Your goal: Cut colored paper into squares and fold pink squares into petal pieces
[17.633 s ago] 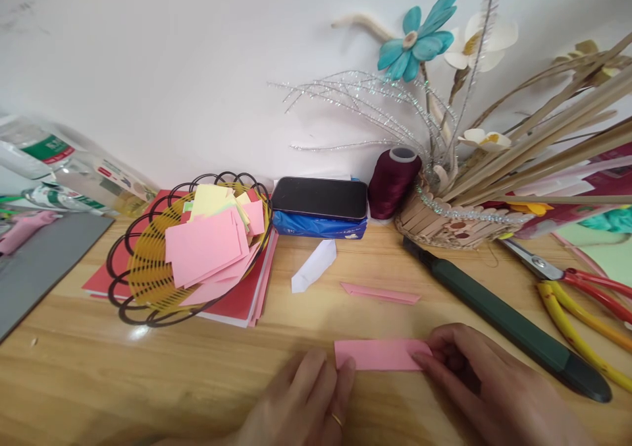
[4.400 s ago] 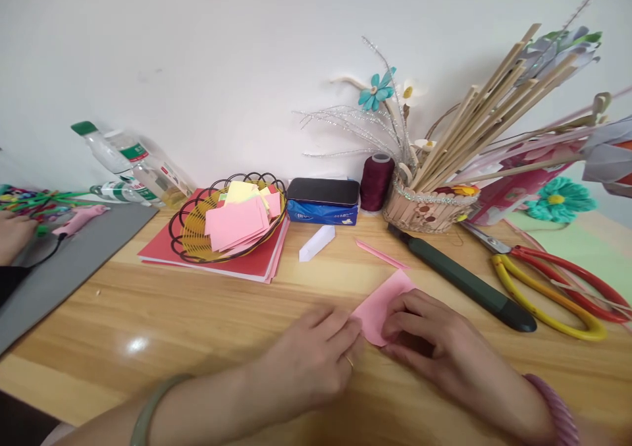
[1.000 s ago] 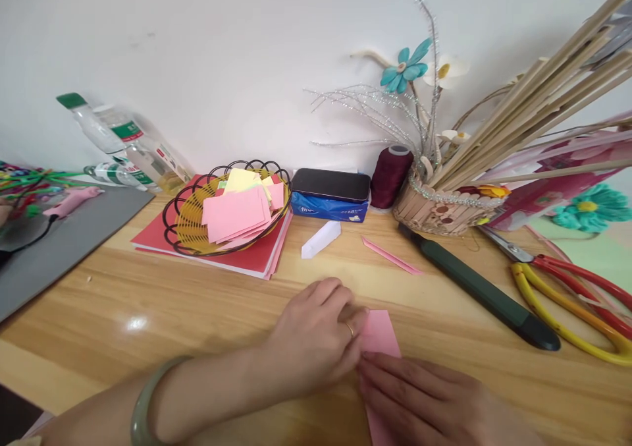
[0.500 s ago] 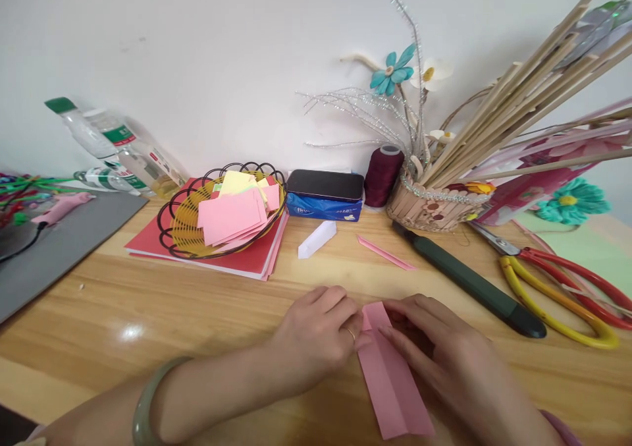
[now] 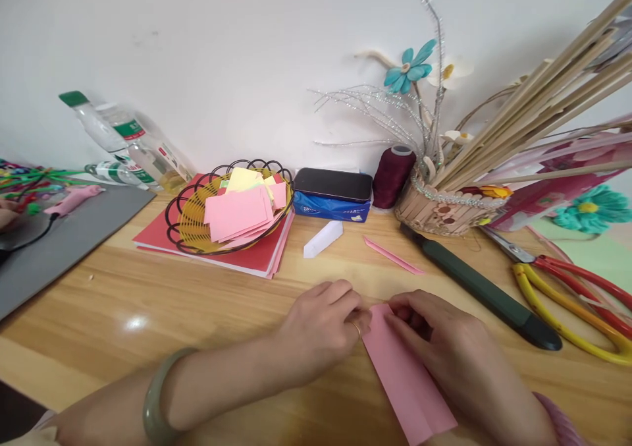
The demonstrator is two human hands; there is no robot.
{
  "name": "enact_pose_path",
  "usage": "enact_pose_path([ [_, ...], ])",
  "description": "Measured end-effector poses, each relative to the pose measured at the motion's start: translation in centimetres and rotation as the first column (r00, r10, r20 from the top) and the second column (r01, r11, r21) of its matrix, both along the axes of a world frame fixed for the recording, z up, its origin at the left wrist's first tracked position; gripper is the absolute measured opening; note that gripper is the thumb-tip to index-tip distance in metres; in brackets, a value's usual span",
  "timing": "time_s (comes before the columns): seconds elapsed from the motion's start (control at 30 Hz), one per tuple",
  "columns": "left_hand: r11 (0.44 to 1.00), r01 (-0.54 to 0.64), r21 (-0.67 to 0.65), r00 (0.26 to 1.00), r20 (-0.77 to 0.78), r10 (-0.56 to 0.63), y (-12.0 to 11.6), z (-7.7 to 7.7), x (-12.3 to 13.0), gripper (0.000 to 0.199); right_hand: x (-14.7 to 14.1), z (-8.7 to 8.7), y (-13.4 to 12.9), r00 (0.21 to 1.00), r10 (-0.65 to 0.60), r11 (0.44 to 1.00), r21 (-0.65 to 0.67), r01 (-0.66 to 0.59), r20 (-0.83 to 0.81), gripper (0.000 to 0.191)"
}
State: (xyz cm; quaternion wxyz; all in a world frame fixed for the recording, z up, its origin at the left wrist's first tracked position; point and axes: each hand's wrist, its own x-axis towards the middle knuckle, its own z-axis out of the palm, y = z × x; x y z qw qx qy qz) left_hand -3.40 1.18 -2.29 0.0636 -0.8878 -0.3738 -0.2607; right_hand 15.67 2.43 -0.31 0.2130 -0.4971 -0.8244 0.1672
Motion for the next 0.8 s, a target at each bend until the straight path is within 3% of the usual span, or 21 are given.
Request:
enact_pose_path([
  [0.23,0.999,0.017,0.037,1.000,-0.014,-0.016,0.1,0.4,0.1,0.021,0.9,-0.5,0.0,0.978,0.198,0.964,0.166,-0.206,0.064,0.015],
  [0.43,0.999,0.039,0.026,0.989,-0.144,-0.035,-0.1,0.9,-0.1,0.017,1.5,-0.3,0.2,0.935,0.350,0.913,0.202,-0.355,0.061,0.019],
  [0.8,1.000,0.022,0.019,0.993,-0.116,-0.020,-0.1,0.8,0.0,0.017,1.3,-0.2,0.1,0.904,0.407,0.855,0.294,-0.428,0.133,0.033],
])
